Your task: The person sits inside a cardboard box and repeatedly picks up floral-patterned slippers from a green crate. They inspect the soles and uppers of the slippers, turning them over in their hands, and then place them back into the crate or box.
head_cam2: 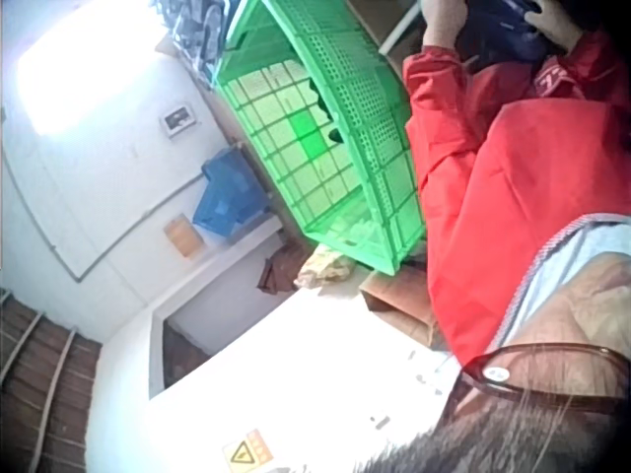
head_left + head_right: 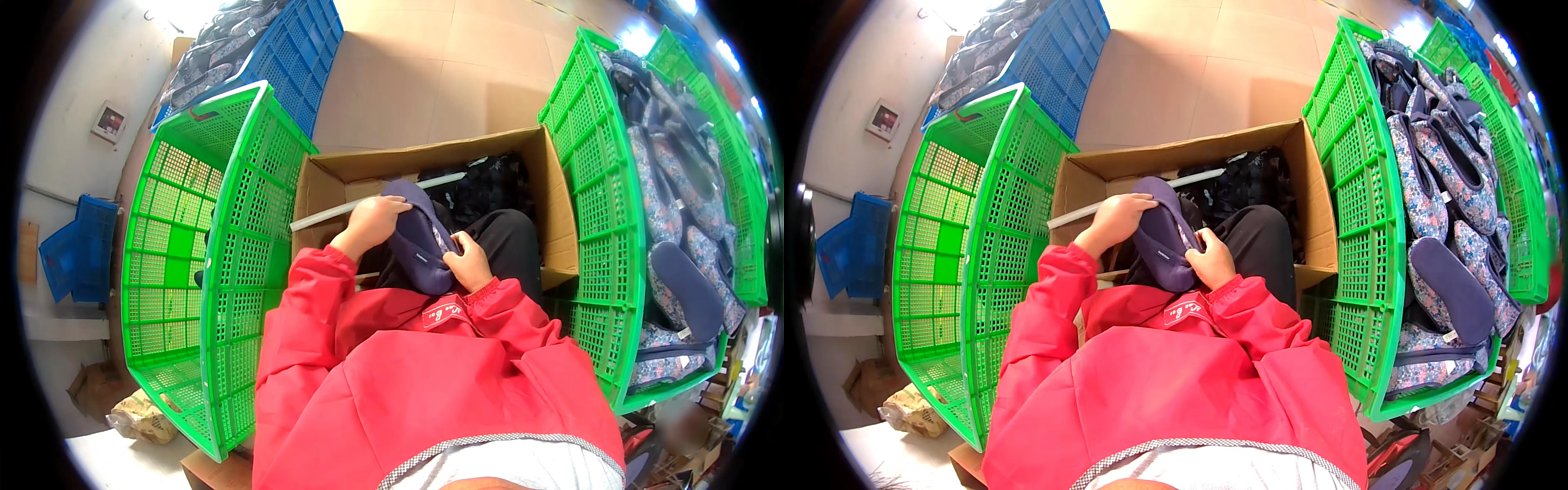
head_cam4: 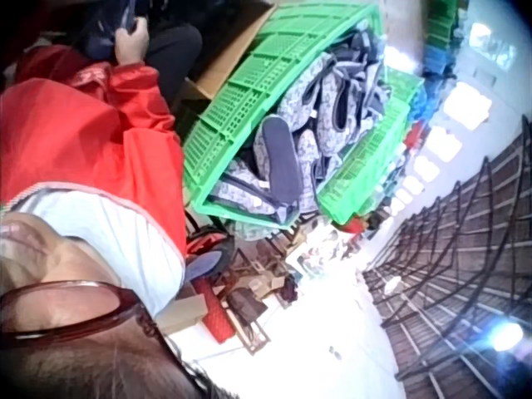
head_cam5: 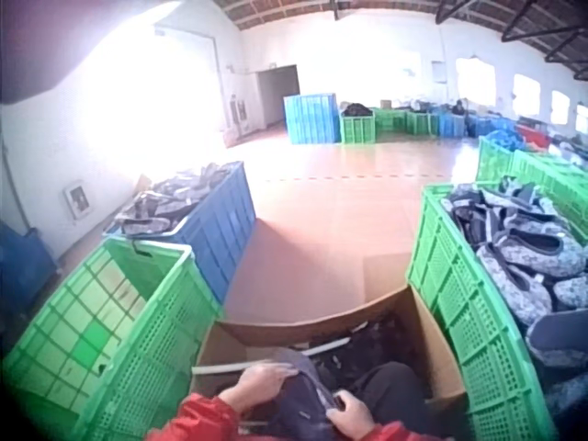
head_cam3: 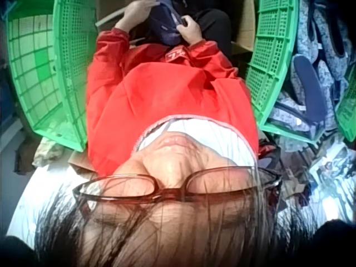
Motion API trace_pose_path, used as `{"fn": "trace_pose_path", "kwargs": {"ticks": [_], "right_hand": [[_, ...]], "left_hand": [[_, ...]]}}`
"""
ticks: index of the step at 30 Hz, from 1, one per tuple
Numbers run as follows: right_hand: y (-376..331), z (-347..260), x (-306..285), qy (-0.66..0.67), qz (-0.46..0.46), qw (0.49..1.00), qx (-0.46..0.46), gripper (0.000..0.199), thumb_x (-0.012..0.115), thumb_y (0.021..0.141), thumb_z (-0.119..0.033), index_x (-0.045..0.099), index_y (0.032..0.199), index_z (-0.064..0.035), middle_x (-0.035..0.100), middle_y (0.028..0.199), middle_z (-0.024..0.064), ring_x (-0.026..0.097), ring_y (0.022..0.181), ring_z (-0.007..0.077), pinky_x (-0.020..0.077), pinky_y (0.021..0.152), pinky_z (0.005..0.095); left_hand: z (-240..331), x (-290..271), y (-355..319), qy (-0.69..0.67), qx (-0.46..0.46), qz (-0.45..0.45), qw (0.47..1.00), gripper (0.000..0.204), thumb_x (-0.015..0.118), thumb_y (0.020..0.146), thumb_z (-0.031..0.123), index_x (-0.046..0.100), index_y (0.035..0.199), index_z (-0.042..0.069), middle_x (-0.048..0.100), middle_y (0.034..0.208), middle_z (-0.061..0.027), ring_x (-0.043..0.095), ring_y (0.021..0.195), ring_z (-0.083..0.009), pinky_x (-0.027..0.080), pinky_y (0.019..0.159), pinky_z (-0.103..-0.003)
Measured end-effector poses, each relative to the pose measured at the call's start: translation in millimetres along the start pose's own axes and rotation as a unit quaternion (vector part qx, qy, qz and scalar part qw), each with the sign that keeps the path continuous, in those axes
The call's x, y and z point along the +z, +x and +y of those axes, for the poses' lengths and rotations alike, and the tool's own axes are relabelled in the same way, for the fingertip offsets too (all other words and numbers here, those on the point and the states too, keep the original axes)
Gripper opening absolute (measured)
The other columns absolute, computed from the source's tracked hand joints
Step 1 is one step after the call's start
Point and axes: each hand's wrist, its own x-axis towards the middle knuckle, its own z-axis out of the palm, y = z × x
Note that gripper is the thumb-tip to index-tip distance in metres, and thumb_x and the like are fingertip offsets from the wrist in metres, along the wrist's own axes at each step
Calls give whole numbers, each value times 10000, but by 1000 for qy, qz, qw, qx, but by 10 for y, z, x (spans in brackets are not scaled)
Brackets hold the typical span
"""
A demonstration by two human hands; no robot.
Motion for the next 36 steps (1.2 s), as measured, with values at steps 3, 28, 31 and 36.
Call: {"fn": "trace_pose_path", "kwargs": {"ticks": [3, 28, 31, 36], "right_hand": [[20, -36, 0, 166, -18, 986, 20, 233, 586, 770, -36, 604, 998, 12, 651, 863, 76, 619, 789, 157, 486, 755, 286], [-145, -512, -517, 385, -138, 911, -52, 264, 545, 953, -54, 575, 1211, -9, 645, 1162, 135, 640, 1000, 152, 498, 729, 231], [-157, -701, -517, 342, -263, 902, -37, 337, 563, 972, -111, 549, 1293, -10, 609, 1222, 139, 584, 1125, 185, 461, 980, 318], [-155, -807, -590, 203, -318, 921, -98, 391, 653, 939, -133, 557, 1292, 5, 586, 1255, 84, 559, 1128, 147, 442, 978, 290]], "left_hand": [[-37, -10, -216, -186, -185, 250, 932, 280, 607, 864, 99, 686, 1129, 55, 672, 1134, -135, 661, 1019, -294, 516, 893, -335], [502, -130, -335, -793, -300, 316, 425, 326, 599, 942, 144, 512, 1253, 102, 635, 1000, -122, 653, 840, -276, 570, 775, -448], [488, -85, -286, -786, -341, 321, 404, 242, 632, 925, 123, 527, 1139, 77, 618, 932, -114, 646, 806, -278, 575, 743, -447], [345, -58, -324, -784, -419, 283, 361, 197, 637, 930, 207, 563, 1065, 84, 650, 928, -129, 656, 822, -300, 568, 762, -489]]}}
